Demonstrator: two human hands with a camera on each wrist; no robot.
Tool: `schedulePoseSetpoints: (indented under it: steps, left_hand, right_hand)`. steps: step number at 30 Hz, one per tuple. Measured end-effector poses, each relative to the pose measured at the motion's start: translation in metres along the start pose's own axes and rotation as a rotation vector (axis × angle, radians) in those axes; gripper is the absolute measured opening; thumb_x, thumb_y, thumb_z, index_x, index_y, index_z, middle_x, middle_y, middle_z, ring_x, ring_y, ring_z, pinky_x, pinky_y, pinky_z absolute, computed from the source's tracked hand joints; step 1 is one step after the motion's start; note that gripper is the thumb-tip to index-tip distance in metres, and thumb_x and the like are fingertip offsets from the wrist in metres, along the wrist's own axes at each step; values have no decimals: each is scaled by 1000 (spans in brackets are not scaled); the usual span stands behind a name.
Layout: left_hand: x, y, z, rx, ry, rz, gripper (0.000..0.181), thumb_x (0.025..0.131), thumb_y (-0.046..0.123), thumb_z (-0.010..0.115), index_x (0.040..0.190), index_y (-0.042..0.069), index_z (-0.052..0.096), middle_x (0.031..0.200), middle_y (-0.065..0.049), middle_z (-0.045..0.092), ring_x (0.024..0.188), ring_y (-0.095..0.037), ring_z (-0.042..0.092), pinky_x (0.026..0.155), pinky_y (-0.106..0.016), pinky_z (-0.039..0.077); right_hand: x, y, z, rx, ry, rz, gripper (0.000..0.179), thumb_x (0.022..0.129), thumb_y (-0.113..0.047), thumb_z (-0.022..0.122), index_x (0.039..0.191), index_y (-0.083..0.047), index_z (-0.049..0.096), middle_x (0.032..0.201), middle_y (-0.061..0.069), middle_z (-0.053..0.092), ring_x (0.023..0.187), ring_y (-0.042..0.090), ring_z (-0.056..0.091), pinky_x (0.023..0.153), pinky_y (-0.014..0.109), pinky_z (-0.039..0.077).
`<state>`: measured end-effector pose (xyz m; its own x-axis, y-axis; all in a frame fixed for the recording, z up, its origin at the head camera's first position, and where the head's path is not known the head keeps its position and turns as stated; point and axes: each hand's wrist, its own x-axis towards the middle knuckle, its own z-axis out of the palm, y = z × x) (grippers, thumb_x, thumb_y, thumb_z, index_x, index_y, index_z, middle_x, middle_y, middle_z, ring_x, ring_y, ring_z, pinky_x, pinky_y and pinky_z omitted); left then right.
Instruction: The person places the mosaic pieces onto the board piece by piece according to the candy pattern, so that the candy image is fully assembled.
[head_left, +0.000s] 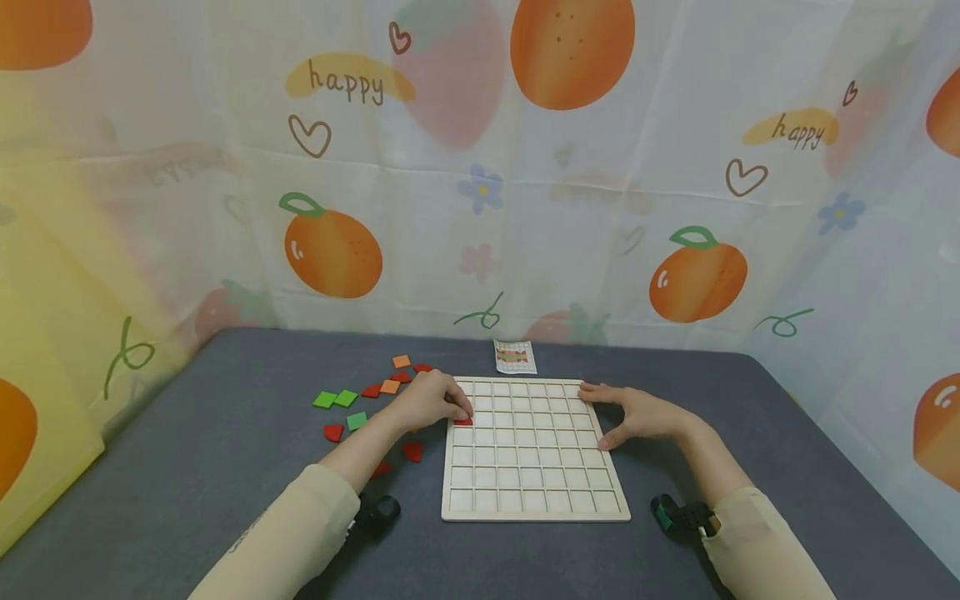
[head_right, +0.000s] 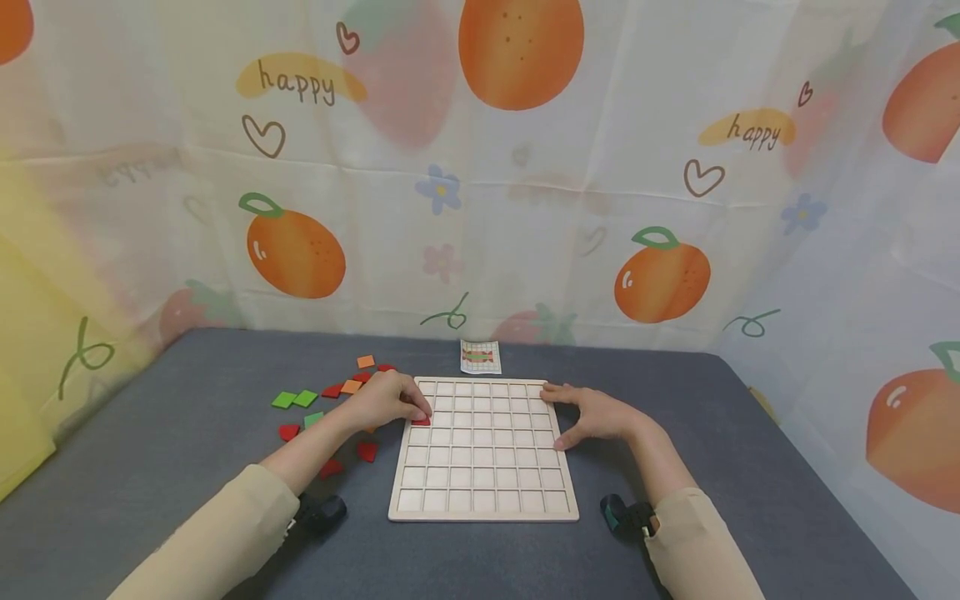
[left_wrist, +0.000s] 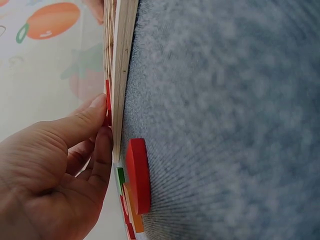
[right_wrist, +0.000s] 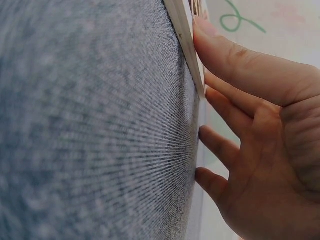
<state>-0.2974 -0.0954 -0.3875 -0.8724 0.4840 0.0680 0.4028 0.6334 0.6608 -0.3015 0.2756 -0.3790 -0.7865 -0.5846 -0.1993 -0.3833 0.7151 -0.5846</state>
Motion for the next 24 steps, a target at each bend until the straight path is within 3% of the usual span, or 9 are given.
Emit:
schedulePoseSetpoints:
  steps: [12, 19, 24]
  left_hand:
    - [-2, 1, -1, -65, -4, -34, 11, 90, 16, 72, 97, 11, 79, 99, -6, 77, 84, -10, 66, 73, -24, 52]
    - [-6, 0, -16, -65, 36, -12, 21, 92, 15, 69, 109, 5, 75, 104, -10, 75, 89, -17, 66, 73, -27, 52]
    - [-10, -8, -29, -74, 79, -53, 24, 93, 17, 68, 113, 5, 73, 107, -11, 73, 91, -19, 66, 74, -28, 53]
  right_hand:
    - [0, -1, -1, 12, -5, -11, 94, 76, -30, 84, 152, -4, 36, 164, 18, 22, 151, 50, 6, 114, 74, 8]
    - [0, 0, 0, 21, -4, 0, 94, 77, -30, 84, 153, -5, 35, 165, 17, 22, 152, 48, 6, 115, 74, 8]
    - [0, 0, 0, 22, -4, -4, 94, 77, -29, 84, 153, -5, 35, 164, 17, 22, 152, 49, 6, 115, 74, 8]
